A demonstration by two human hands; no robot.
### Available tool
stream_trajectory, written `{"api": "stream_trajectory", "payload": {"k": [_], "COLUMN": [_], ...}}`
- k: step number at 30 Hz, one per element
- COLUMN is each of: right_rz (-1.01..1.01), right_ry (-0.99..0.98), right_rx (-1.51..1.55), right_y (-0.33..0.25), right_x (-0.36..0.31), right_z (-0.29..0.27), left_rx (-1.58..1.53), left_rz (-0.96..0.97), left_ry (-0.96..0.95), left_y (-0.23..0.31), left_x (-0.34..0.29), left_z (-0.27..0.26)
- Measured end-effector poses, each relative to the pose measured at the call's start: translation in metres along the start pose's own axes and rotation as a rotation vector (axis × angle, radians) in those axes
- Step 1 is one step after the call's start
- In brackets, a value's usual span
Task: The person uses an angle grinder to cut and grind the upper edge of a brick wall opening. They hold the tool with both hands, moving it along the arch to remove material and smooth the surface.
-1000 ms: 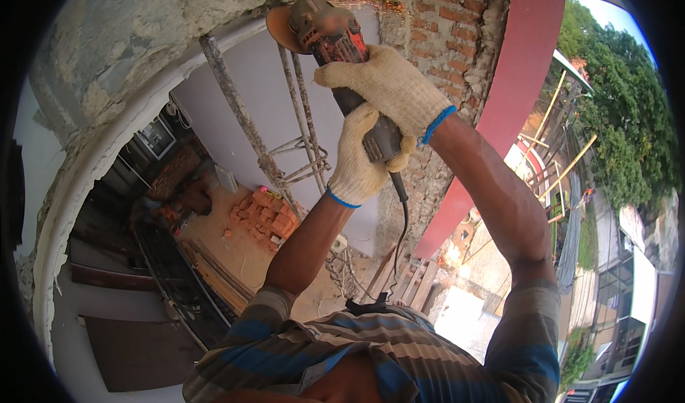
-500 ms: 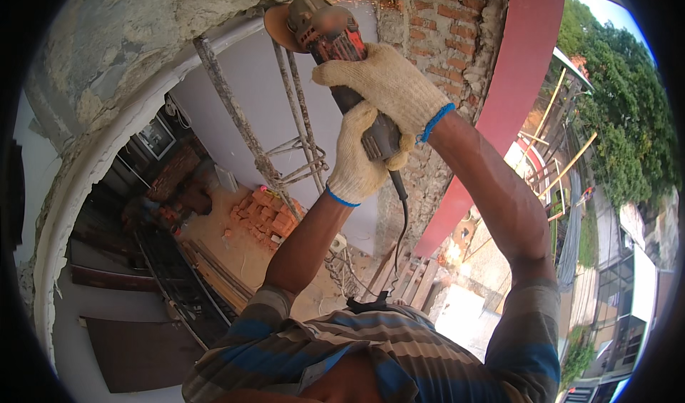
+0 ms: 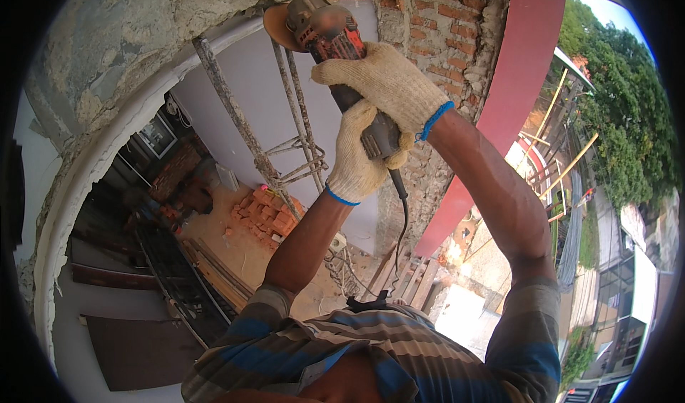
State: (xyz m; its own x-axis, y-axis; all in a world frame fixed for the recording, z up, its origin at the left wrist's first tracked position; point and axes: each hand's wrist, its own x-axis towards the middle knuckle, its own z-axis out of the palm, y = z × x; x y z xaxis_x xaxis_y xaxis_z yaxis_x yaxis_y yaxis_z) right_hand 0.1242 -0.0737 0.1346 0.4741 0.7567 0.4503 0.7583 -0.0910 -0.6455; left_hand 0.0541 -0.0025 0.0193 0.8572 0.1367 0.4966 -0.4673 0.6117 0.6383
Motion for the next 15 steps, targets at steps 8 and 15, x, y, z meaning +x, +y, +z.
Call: {"api": "stream_trajectory", "payload": {"k": [8,15], "right_rz": [-0.005,0.011], "right_ry": [-0.015,-0.016], "right_rx": [-0.012,-0.021], "right_y": [-0.0019,-0.0018], "right_x": [-0.0012,-0.0005], "right_z": [-0.0026,-0.0019], "left_rx": [-0.003,0.01], "left_rz": [-0.002,0.004], "left_ry": [0.017,0.008], "left_y": [0.0015,0.0016], "left_x": [-0.0008,-0.0003], "left_z": [0.0025,0.0022]}}
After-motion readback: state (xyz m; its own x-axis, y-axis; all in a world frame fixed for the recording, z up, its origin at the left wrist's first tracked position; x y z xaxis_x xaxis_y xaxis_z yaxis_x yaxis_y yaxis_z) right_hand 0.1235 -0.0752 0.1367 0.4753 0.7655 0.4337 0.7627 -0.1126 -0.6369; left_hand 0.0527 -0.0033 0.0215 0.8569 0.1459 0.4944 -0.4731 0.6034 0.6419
